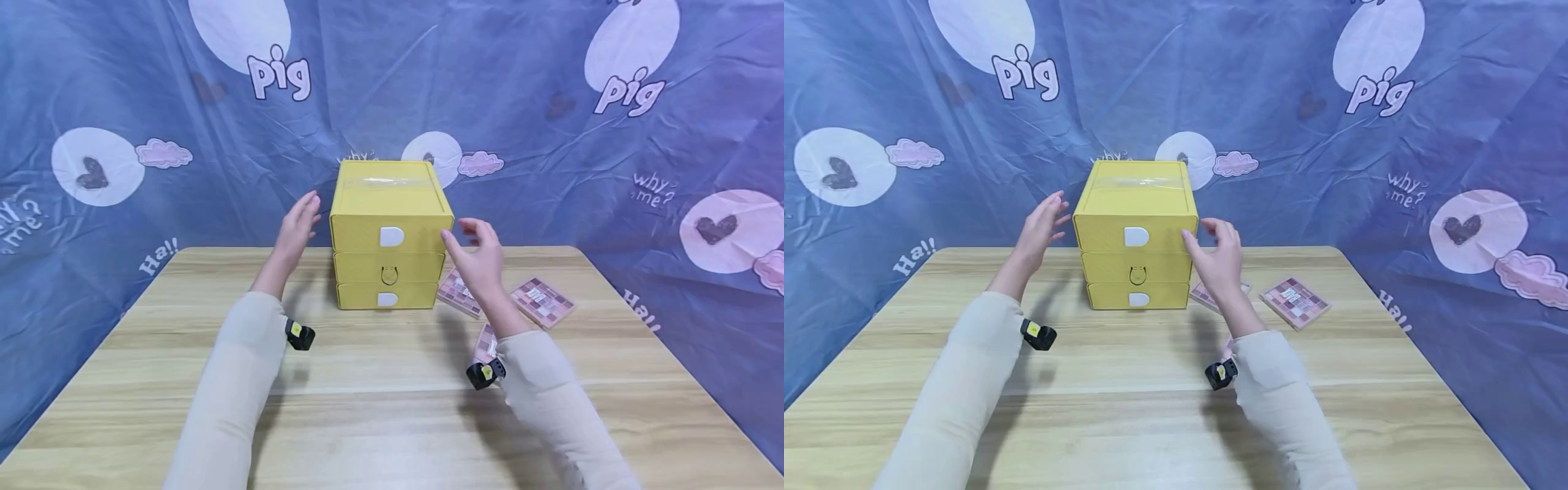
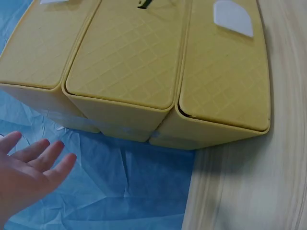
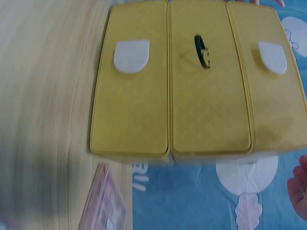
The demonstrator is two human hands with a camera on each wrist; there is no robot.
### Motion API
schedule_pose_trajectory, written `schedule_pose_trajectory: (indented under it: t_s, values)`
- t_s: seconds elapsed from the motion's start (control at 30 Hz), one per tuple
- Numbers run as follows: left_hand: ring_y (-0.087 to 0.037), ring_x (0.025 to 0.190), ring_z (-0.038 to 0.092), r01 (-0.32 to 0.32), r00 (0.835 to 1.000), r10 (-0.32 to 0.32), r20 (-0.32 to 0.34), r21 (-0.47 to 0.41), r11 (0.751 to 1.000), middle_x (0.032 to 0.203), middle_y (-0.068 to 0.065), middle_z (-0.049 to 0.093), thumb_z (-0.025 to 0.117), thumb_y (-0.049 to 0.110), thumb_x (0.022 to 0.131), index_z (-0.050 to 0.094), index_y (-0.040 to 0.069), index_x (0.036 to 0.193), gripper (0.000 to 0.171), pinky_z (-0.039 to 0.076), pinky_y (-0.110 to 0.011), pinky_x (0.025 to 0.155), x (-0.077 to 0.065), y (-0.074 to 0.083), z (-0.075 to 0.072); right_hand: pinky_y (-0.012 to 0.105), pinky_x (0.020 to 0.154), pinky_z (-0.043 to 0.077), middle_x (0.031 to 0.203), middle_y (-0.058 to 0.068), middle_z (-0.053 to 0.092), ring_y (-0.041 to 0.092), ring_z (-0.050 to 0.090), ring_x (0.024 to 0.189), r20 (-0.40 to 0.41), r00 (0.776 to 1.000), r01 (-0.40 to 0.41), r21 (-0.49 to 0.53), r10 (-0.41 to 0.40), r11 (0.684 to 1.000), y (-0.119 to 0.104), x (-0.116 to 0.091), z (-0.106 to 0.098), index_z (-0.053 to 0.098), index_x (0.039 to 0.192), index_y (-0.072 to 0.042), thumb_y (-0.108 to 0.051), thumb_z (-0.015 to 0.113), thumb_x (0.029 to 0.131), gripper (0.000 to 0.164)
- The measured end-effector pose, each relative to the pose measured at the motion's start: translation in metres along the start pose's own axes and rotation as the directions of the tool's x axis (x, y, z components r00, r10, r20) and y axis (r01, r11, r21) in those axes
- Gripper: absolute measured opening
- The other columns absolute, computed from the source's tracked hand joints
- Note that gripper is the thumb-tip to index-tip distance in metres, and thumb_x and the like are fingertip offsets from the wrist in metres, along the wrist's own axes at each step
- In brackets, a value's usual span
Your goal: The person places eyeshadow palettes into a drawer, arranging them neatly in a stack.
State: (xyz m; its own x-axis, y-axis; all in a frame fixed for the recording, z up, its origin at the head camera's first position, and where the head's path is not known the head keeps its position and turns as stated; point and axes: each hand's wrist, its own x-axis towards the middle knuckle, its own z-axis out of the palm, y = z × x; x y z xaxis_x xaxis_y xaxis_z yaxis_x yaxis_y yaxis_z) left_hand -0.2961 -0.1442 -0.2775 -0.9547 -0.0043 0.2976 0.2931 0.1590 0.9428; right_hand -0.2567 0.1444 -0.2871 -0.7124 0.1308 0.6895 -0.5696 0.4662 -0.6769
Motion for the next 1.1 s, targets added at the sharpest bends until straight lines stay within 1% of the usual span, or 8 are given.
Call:
schedule_pose_trajectory:
  t_s: [0.07,0.17,0.37,0.53,0.67,0.8,1.0,1.1]
  values:
    - [-0.029,0.116,0.036,0.031,1.000,-0.030,0.008,-0.094,0.995,0.133,-0.017,0.032,0.038,0.040,0.089,0.028,0.011,0.136,0.056,0.030,-0.044,0.089,0.003,0.001,0.001,0.035,0.072,0.039,0.090,0.014,0.056,0.023,0.051,0.080,-0.007,1.000,0.000,0.042,0.000,0.999,-0.004,-0.001,0.005,0.058,0.096,0.004,-0.014,0.066,0.075,0.029]
    - [-0.028,0.116,0.036,0.064,0.998,-0.062,0.017,-0.166,0.984,0.132,-0.017,0.032,0.039,0.038,0.090,0.030,0.012,0.135,0.053,0.030,-0.043,0.090,0.006,0.001,0.000,0.033,0.067,0.042,0.084,0.013,0.058,0.021,0.053,0.073,0.029,0.999,-0.020,0.090,0.017,0.996,-0.008,-0.002,0.015,0.058,0.094,0.004,-0.013,0.066,0.075,0.027]
    - [-0.025,0.112,0.040,0.096,0.995,-0.096,0.007,-0.182,0.979,0.129,-0.010,0.038,0.046,0.032,0.088,0.039,0.015,0.131,0.047,0.031,-0.043,0.089,0.013,0.002,0.008,0.026,0.065,0.043,0.081,0.011,0.060,0.017,0.054,0.071,0.141,0.985,-0.110,0.105,0.095,0.988,-0.010,-0.005,0.033,0.058,0.094,0.003,-0.017,0.064,0.077,0.026]
    - [-0.020,0.107,0.043,0.112,0.993,-0.116,-0.008,-0.198,0.974,0.120,-0.010,0.046,0.051,0.026,0.086,0.044,0.016,0.128,0.043,0.035,-0.042,0.086,0.021,0.003,0.018,0.026,0.064,0.044,0.078,0.011,0.061,0.018,0.055,0.069,0.179,0.980,-0.095,0.065,0.082,0.993,-0.009,-0.008,0.046,0.060,0.088,0.003,-0.018,0.063,0.079,0.023]
    - [-0.020,0.106,0.043,0.122,0.992,-0.124,0.003,-0.227,0.966,0.120,-0.010,0.046,0.052,0.024,0.086,0.044,0.016,0.128,0.043,0.035,-0.042,0.085,0.025,0.002,0.019,0.026,0.062,0.044,0.075,0.011,0.061,0.019,0.055,0.066,0.192,0.980,-0.066,0.056,0.054,0.996,-0.011,-0.010,0.053,0.061,0.085,0.003,-0.017,0.063,0.079,0.021]
    - [-0.021,0.102,0.046,0.139,0.990,-0.137,0.024,-0.267,0.954,0.120,-0.010,0.046,0.053,0.022,0.086,0.044,0.017,0.128,0.044,0.035,-0.042,0.085,0.027,0.001,0.019,0.027,0.060,0.044,0.072,0.010,0.060,0.018,0.055,0.063,0.187,0.981,-0.063,0.051,0.053,0.997,-0.013,-0.011,0.058,0.061,0.082,0.002,-0.018,0.062,0.079,0.021]
    - [-0.017,0.091,0.049,0.191,0.982,-0.185,0.048,-0.314,0.930,0.111,-0.008,0.051,0.055,0.021,0.084,0.046,0.018,0.126,0.044,0.034,-0.042,0.083,0.029,0.002,0.018,0.026,0.059,0.044,0.070,0.009,0.060,0.018,0.055,0.062,0.166,0.979,-0.129,0.043,0.120,0.991,-0.014,-0.011,0.062,0.061,0.079,0.001,-0.021,0.062,0.079,0.021]
    - [-0.017,0.092,0.050,0.209,0.978,-0.198,0.066,-0.323,0.923,0.109,-0.008,0.053,0.055,0.021,0.083,0.045,0.019,0.127,0.045,0.034,-0.042,0.083,0.031,0.003,0.018,0.027,0.060,0.044,0.070,0.010,0.060,0.019,0.055,0.062,0.163,0.973,-0.175,0.047,0.165,0.984,-0.014,-0.011,0.064,0.061,0.080,0.001,-0.020,0.063,0.079,0.022]
